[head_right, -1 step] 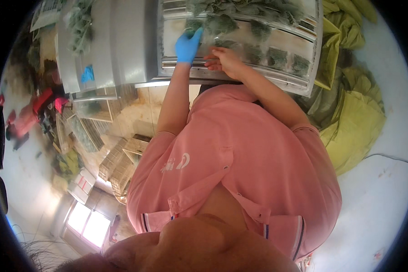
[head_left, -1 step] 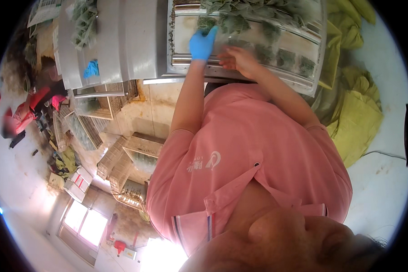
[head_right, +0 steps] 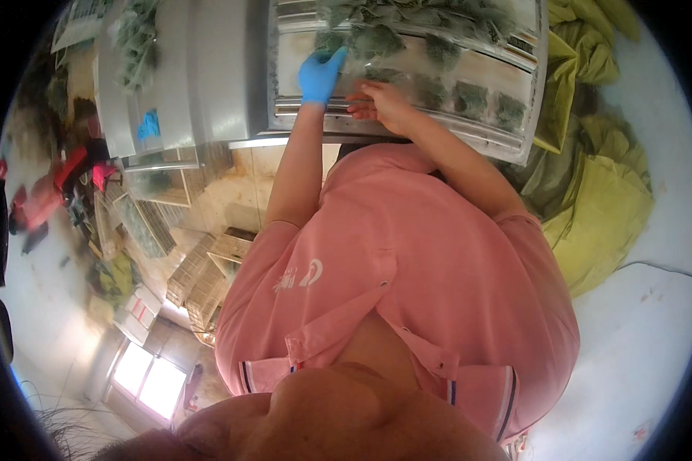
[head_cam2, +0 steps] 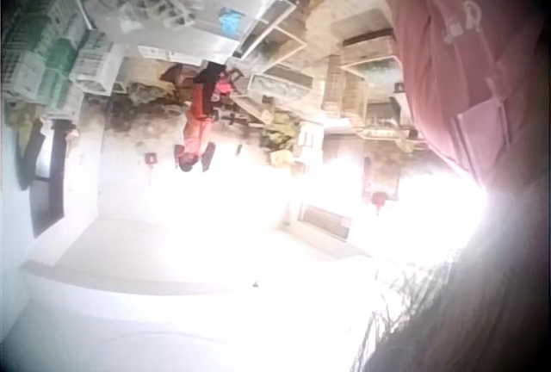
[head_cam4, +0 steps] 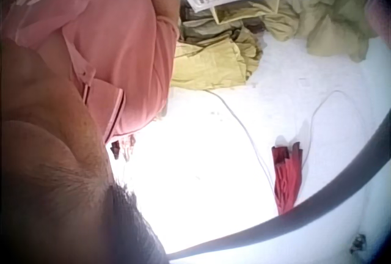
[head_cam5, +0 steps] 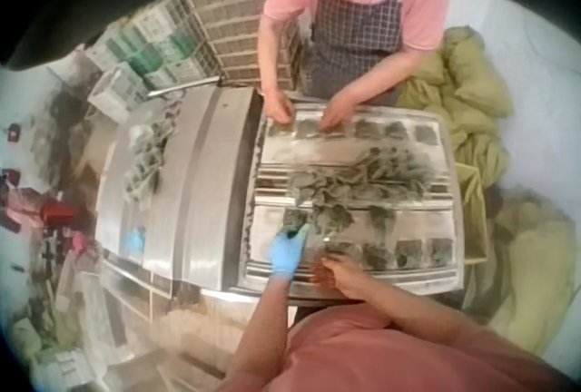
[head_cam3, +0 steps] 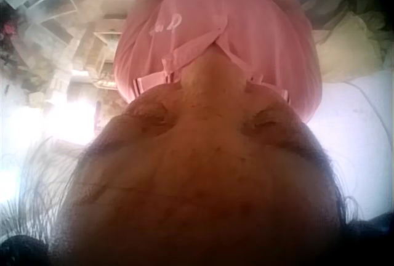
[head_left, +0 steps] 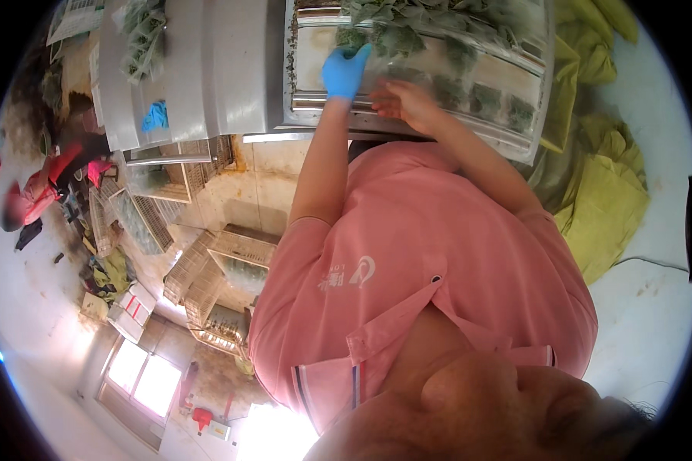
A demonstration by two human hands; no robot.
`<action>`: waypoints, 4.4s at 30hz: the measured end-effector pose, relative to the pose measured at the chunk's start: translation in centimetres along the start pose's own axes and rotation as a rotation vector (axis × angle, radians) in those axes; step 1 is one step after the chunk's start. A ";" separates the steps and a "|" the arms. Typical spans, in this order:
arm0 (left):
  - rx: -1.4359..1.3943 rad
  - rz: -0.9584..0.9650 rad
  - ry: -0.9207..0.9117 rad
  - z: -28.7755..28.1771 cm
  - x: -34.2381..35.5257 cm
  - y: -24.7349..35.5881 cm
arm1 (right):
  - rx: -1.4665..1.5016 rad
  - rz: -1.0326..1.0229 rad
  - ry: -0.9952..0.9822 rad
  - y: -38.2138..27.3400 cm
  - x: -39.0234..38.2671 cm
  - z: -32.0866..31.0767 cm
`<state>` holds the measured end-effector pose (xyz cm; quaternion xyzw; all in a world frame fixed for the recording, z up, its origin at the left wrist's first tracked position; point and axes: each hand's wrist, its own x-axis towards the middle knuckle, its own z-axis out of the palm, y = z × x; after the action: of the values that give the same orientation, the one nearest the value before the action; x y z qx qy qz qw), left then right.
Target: The person repeatedly picks plastic bags containing green leafy vegetables from a white basket and places them into a stainless steel vacuum-sealing machine. The person arranges the bags on the machine's tray and closes the lid to seal them.
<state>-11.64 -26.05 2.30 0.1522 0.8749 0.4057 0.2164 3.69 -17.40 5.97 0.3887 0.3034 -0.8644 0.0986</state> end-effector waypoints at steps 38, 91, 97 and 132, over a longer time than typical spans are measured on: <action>0.249 0.091 -0.042 -9.0 -1.5 -1.8 | -1.849 -0.947 0.105 4.4 1.2 -1.7; 0.431 0.220 0.086 -7.8 0.7 -7.7 | -1.853 -0.676 0.206 0.3 7.1 6.0; 0.645 0.326 0.089 -9.6 -0.9 -8.8 | -1.894 -0.884 -0.002 1.5 4.7 4.4; -0.137 0.408 0.166 -1.4 2.3 0.1 | -1.343 -1.031 0.244 -4.3 -3.0 3.5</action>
<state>-14.31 -25.84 2.57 0.2772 0.8113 0.5104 0.0671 1.84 -16.27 11.94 0.1517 0.8986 -0.3904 -0.1308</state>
